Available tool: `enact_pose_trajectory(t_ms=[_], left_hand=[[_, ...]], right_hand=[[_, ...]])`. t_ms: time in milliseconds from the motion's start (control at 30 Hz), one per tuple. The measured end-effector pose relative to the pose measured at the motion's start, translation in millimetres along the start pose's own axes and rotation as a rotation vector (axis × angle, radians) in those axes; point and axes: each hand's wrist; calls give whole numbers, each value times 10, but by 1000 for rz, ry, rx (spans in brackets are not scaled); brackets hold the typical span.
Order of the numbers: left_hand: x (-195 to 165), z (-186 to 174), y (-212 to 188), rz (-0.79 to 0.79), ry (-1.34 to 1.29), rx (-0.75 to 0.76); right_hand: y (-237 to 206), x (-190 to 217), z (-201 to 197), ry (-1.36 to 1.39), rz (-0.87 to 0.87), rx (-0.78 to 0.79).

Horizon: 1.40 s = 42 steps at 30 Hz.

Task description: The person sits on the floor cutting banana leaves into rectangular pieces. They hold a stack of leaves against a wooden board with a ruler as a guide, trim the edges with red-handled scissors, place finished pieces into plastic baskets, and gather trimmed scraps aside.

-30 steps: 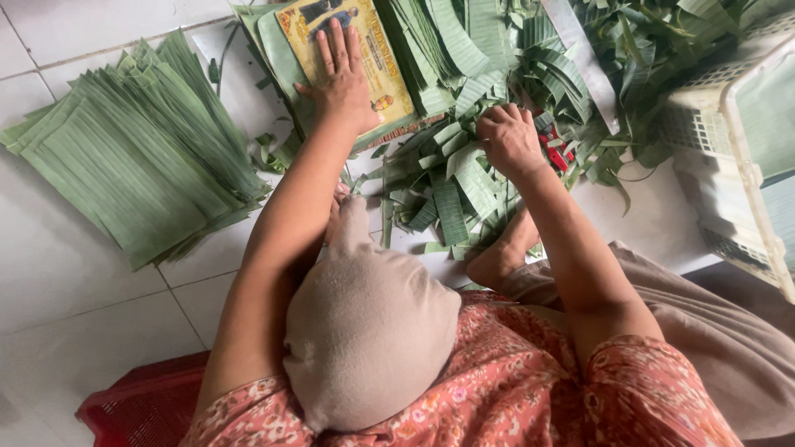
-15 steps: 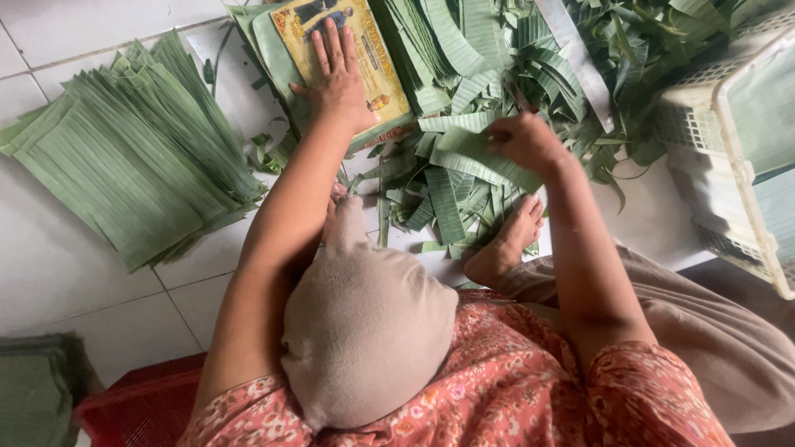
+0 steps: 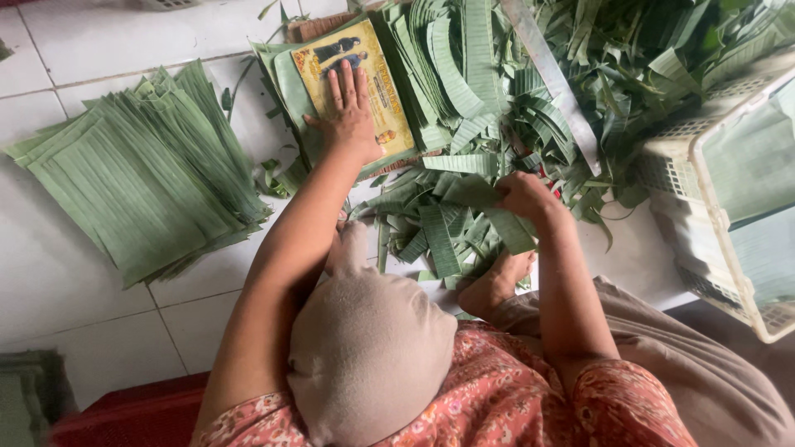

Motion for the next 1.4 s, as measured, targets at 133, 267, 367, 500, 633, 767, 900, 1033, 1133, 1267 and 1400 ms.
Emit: enact_pose_trajectory(t_ms=[133, 267, 367, 500, 633, 767, 900, 1033, 1133, 1267, 1400], left_hand=[[-22, -46, -45, -10, 23, 2], [-12, -62, -95, -33, -9, 44], [28, -48, -89, -35, -3, 56], [48, 39, -114, -19, 38, -9], [52, 111, -150, -31, -38, 39], [58, 92, -175, -20, -33, -10], [36, -49, -165, -38, -34, 44], [45, -198, -237, -18, -77, 82], [15, -258, -293, 5, -58, 78], [-10, -260, -321, 7, -54, 121], [-35, -230, -266, 13, -49, 115]], right_hand=[[-46, 44, -897, -19, 31, 109], [52, 340, -1716, 14, -29, -106], [153, 563, -2054, -68, -1, -174], [262, 794, -1728, -111, -47, 105], [259, 784, -1052, -150, -474, 334], [456, 485, -1016, 777, -450, 185], [1206, 548, -1074, 1180, -60, -89], [1889, 936, -772, 876, 112, -271], [2005, 1169, -577, 547, 119, -487], [1924, 1287, -427, 351, 212, -581], [1814, 1366, -425, 381, 159, -619]])
Point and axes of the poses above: each hand's wrist, its own y-axis towards the middle knuckle, its own z-axis out of the palm, x = y × z, and after that the axes turned 4 degrees about -y, right-handed
